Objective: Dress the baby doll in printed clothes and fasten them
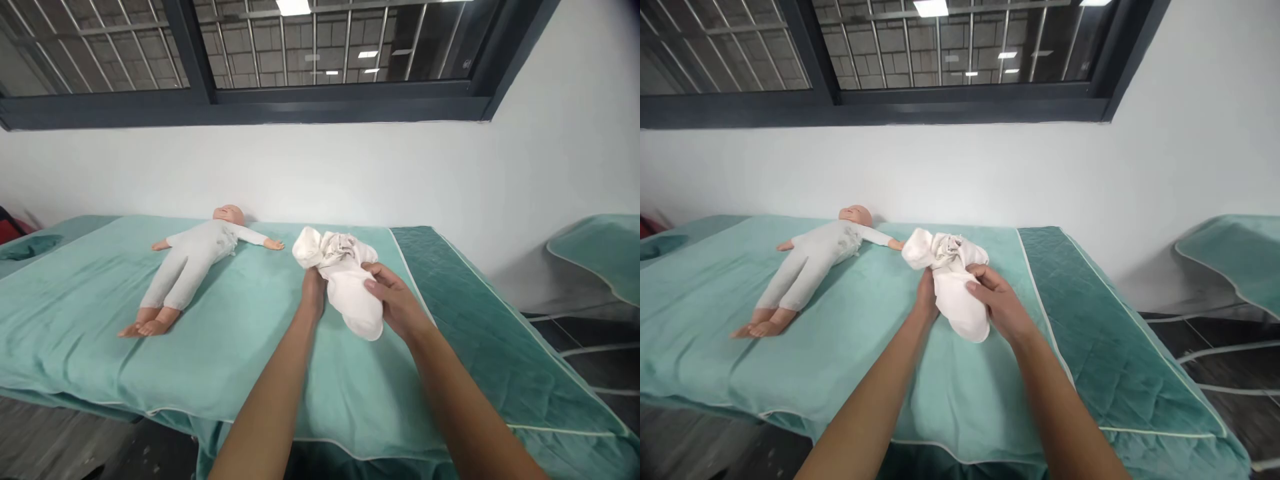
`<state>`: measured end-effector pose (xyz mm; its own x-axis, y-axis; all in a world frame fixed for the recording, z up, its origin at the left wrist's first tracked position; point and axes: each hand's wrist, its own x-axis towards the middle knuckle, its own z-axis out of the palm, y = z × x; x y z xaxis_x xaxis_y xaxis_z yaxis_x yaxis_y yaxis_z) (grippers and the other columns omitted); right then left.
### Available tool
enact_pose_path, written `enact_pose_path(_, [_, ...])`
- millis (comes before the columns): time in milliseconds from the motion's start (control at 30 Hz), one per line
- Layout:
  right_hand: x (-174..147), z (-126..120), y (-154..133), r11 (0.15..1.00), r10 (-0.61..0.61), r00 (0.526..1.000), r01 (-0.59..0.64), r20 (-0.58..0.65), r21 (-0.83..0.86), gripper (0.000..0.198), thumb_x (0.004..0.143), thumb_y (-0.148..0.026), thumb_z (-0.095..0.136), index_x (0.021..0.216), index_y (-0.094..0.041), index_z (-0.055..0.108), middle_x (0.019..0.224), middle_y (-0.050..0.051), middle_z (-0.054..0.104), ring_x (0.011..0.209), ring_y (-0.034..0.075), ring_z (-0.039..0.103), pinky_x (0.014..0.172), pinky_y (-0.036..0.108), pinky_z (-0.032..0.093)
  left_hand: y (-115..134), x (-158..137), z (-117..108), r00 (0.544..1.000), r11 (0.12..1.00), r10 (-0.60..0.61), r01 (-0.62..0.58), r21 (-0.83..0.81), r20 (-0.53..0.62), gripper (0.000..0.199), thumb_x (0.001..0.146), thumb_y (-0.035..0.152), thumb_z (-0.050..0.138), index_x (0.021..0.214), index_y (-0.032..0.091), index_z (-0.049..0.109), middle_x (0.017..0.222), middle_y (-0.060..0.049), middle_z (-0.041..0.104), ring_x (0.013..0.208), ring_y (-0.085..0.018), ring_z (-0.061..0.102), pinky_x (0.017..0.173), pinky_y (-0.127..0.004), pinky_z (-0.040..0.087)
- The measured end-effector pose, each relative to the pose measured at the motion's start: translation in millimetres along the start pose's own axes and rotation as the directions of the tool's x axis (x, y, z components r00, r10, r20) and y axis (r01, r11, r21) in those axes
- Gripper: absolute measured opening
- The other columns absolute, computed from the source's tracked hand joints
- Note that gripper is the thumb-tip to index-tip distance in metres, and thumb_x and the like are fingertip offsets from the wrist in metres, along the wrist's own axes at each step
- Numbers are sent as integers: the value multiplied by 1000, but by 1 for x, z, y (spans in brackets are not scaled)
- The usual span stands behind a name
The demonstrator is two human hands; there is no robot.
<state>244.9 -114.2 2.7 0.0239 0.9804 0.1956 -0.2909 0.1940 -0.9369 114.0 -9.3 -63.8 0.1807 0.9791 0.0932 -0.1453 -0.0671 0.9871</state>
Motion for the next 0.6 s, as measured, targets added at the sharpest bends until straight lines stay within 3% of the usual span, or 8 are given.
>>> enact_pose_path(133, [29, -12, 20, 989, 73, 996, -66, -49, 134, 25, 78, -43, 74, 88, -23, 62, 80, -3, 64, 65, 13, 55, 59, 23, 42, 1, 4, -11, 1000, 959, 5, -5, -282, -1, 51, 95, 52, 37, 127, 20, 60, 120, -11, 70, 116, -26, 62, 99, -44, 48])
enact_pose_path(300, [59, -42, 71, 976, 104, 939, -32, -329, 218, 31, 64, -40, 83, 79, -22, 61, 73, -3, 67, 63, 16, 60, 60, 28, 50, -8, 13, -12, 981, 717, -148, 194, -669, 127, 51, 90, 60, 48, 115, 19, 67, 120, -10, 70, 120, -28, 60, 105, -43, 45])
enact_pose_path(400, [62, -53, 86, 969, 79, 910, 26, -406, 247, 31, 61, -37, 83, 79, -24, 61, 74, -4, 68, 63, 16, 62, 60, 31, 53, -11, 16, -9, 969, 653, -204, 239, -719, 136, 45, 87, 54, 60, 114, 19, 66, 112, -9, 72, 114, -27, 63, 105, -42, 45])
enact_pose_path(600, [59, -57, 87, 966, 29, 904, 84, -426, 245, 27, 66, -38, 80, 83, -27, 61, 87, -3, 69, 73, 18, 66, 63, 33, 55, -9, 13, -8, 972, 716, -204, 231, -659, 118, 47, 86, 51, 64, 122, 20, 63, 113, -9, 71, 108, -24, 65, 101, -40, 46])
